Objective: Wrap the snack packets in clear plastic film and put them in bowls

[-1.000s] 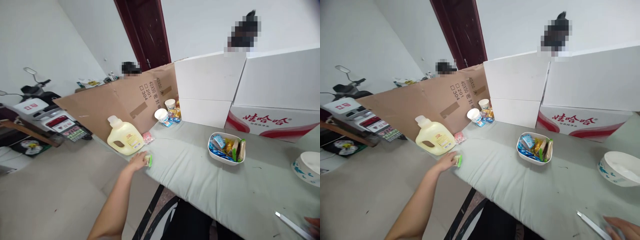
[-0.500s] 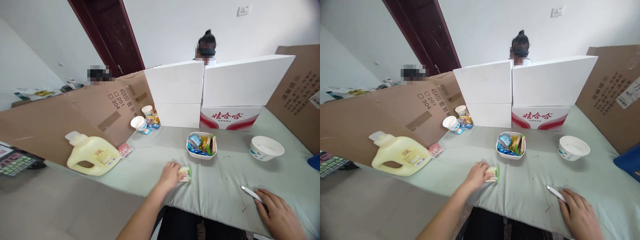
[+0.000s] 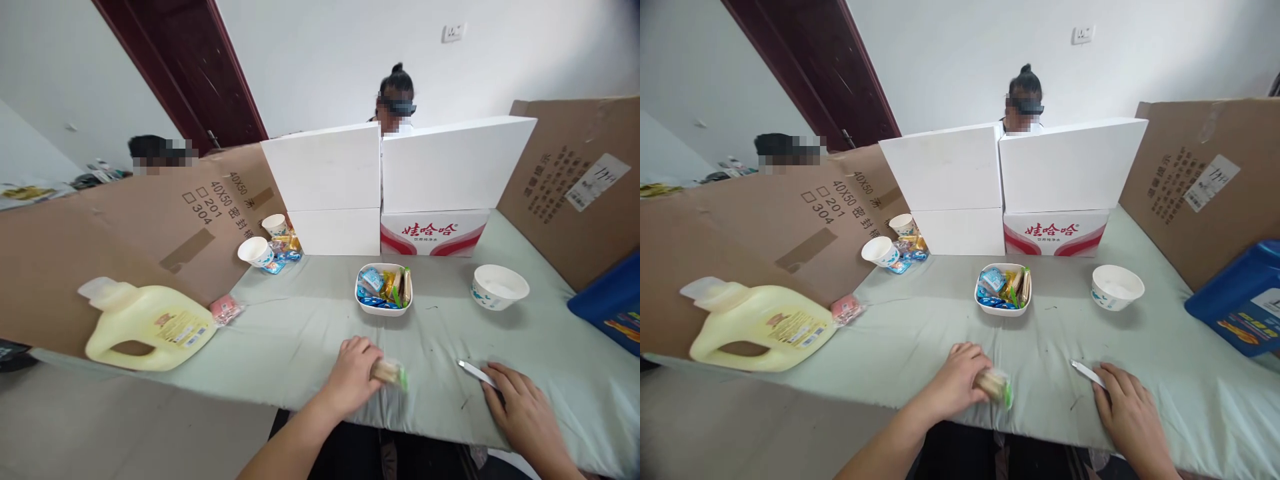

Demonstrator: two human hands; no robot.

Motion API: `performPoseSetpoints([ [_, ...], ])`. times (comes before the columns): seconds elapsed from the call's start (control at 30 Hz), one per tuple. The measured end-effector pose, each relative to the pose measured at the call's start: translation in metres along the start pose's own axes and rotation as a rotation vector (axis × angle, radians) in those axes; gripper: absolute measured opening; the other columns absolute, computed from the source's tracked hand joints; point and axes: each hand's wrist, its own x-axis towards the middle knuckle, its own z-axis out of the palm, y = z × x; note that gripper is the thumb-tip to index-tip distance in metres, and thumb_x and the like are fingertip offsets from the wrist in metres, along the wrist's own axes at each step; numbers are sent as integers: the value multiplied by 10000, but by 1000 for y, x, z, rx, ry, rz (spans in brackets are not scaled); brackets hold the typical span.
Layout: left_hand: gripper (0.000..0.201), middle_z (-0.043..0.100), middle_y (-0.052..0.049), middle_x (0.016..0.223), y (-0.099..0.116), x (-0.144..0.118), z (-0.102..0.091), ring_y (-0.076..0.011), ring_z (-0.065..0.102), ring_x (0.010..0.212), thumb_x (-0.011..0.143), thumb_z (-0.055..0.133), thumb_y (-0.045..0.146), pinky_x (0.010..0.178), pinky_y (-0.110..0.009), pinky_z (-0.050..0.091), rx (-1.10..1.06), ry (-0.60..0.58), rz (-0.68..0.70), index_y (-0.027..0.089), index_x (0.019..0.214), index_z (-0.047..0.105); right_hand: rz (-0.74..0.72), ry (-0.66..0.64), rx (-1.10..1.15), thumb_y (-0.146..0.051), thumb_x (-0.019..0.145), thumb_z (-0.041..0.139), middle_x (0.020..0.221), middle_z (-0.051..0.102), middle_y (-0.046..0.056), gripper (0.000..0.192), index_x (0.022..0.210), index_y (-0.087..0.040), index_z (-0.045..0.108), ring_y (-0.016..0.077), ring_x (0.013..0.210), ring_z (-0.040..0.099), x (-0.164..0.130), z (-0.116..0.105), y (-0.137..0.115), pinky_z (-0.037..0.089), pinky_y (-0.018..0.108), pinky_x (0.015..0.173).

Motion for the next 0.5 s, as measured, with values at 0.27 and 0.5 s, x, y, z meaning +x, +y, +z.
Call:
performPoseSetpoints([
  [0.27, 344, 585, -74, 1002, 14, 17, 69, -261, 542, 967, 745, 592, 69, 851, -449, 483, 208, 518, 154, 202, 1062, 596, -14, 21, 12, -428, 928, 417, 1091, 657, 70, 335, 1074, -216, 632, 248, 989, 592, -2, 1, 4, 453, 406, 844],
  [0.5, 373, 557, -131, 1178, 6, -18, 86, -290, 514, 1145, 822, 539, 114, 961, -487, 481, 90, 489, 240, 168, 1191, 528, -6, 36, 150, -407, 966, 403, 958, 673, 68, 323, 1108, -215, 621, 213, 876, 618, 19, -7, -39, 476, 347, 778],
])
